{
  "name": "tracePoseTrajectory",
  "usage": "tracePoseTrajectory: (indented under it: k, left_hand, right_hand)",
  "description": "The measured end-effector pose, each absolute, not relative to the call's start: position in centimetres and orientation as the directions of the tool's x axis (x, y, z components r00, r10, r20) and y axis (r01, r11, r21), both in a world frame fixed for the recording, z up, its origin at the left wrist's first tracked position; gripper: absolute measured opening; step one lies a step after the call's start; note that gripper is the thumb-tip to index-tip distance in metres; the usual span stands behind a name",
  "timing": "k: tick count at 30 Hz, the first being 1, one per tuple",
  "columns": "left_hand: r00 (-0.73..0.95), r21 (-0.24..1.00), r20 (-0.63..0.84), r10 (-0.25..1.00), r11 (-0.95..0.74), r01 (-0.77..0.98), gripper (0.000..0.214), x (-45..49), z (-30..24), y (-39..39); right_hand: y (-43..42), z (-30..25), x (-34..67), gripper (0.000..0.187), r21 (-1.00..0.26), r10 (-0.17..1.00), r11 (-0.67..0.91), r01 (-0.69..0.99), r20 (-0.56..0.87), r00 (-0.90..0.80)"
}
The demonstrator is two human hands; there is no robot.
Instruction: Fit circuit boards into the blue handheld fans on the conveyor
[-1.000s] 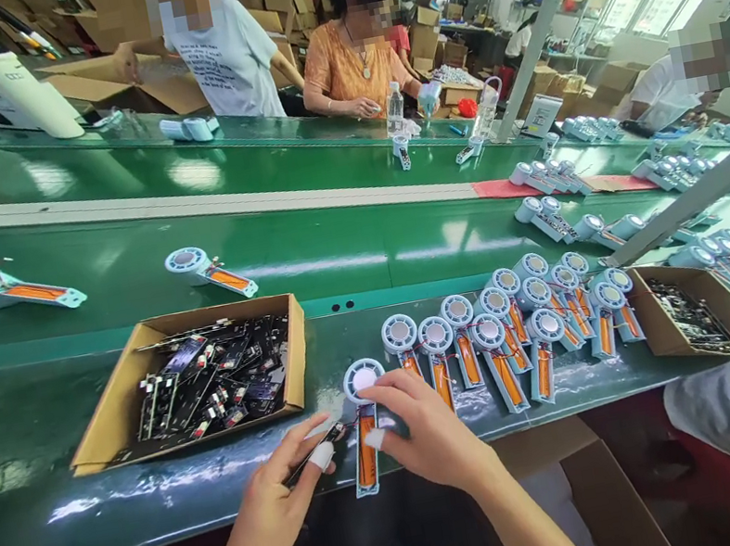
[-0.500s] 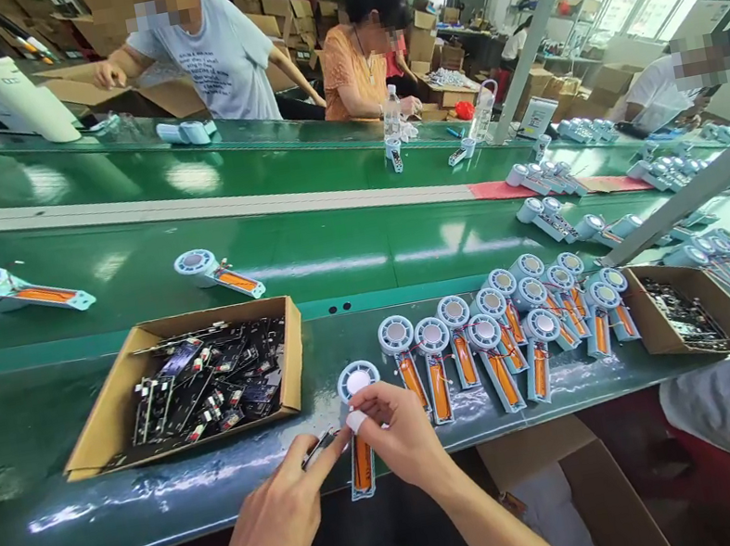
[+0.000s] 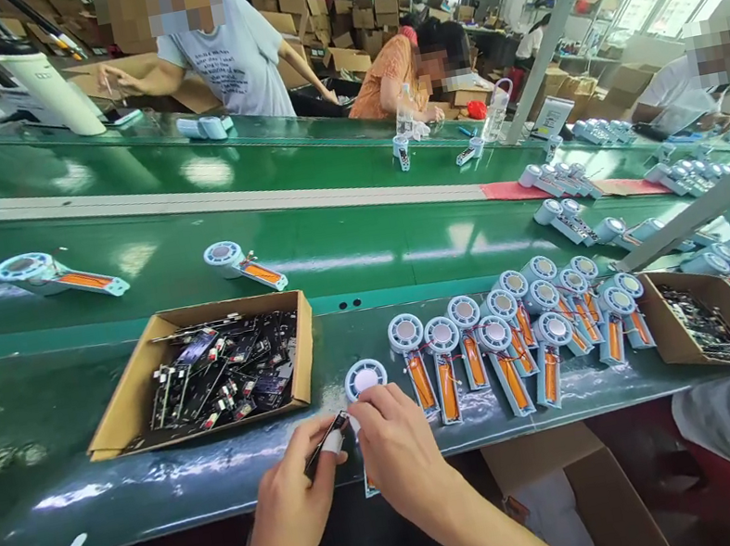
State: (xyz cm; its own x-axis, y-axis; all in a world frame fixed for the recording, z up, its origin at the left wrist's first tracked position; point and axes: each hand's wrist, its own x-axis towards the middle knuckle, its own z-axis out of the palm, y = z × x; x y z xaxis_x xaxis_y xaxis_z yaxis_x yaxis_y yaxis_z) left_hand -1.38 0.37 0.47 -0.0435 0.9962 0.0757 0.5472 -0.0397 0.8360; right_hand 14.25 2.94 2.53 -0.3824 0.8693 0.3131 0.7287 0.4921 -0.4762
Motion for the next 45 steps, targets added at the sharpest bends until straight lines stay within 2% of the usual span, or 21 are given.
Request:
tracePoseTrajectory:
  k: [3, 8, 11, 14, 18, 20, 22, 25, 29, 32, 36, 40, 45]
  left_hand:
    - [-0.062, 0.825, 0.134, 0.989, -0.077, 0.559, 0.025, -1.0, 0.4, 0.0]
    - [-0.092, 0.819, 0.262, 0.961, -0.171, 0.548, 0.027, -0.7, 0.0, -0.6]
    - [-0.113, 0.878, 0.159, 0.981, -0.088, 0.471, 0.026, -0.6, -0.1, -0.8]
    - [-0.121, 0.907, 0.091, 0.988, -0.033, 0.42, 0.026, -0.5, -0.2, -0.9]
    - [-0.093, 0.823, 0.3, 0.949, -0.208, 0.529, 0.027, -0.6, -0.6, -0.8]
    - [-0.045, 0.772, 0.393, 0.918, -0.304, 0.559, 0.028, -1.0, -0.8, -0.6]
    - [-0.003, 0.767, 0.415, 0.91, -0.348, 0.54, 0.027, -1.5, -0.7, -0.2]
    - [0.048, 0.831, 0.339, 0.94, -0.323, 0.453, 0.026, -2.2, -0.2, 0.5]
    - [0.077, 0.891, 0.23, 0.97, -0.242, 0.385, 0.025, -2.6, 0.4, 1.0]
    - [0.008, 0.943, 0.069, 0.998, -0.067, 0.326, 0.026, -2.0, 0.8, 1.1]
    - [-0.089, 0.968, -0.102, 0.991, 0.12, 0.222, 0.033, -1.1, 1.2, 1.2]
    - [-0.128, 0.967, -0.127, 0.984, 0.152, 0.205, 0.034, -0.7, 1.3, 1.1]
    - [-0.144, 0.961, -0.066, 0.987, 0.102, 0.258, 0.031, -0.5, 0.8, 0.7]
  right_hand:
    - [2.6, 2.9, 14.0, 0.03, -0.495, 0.898, 0.439, 0.75, 0.259, -0.355]
    - [2.7, 2.6, 13.9, 0.025, -0.641, 0.931, 0.359, 0.679, 0.199, -0.305]
    - [2.7, 2.5, 14.0, 0.023, -0.694, 0.944, 0.321, 0.645, 0.179, -0.278]
    - [2.7, 2.6, 14.1, 0.024, -0.673, 0.949, 0.304, 0.674, 0.151, -0.278]
    - [2.8, 2.7, 14.1, 0.028, -0.608, 0.938, 0.336, 0.719, 0.148, -0.313]
    - [3.2, 2.6, 14.3, 0.027, -0.652, 0.927, 0.352, 0.672, 0.145, -0.345]
    - [3.8, 2.6, 14.7, 0.026, -0.735, 0.926, 0.335, 0.589, 0.141, -0.351]
    - [4.6, 2.8, 15.3, 0.028, -0.822, 0.934, 0.292, 0.489, 0.136, -0.33]
    - [5.2, 3.2, 16.0, 0.024, -0.847, 0.913, 0.315, 0.429, 0.147, -0.381]
    - [5.1, 3.2, 16.0, 0.023, -0.855, 0.919, 0.315, 0.412, 0.167, -0.357]
    - [4.6, 2.5, 15.7, 0.033, -0.855, 0.918, 0.341, 0.391, 0.214, -0.333]
    - [4.4, 2.1, 15.4, 0.03, -0.851, 0.935, 0.32, 0.417, 0.211, -0.286]
    - [4.4, 2.6, 15.2, 0.024, -0.863, 0.959, 0.248, 0.44, 0.152, -0.24]
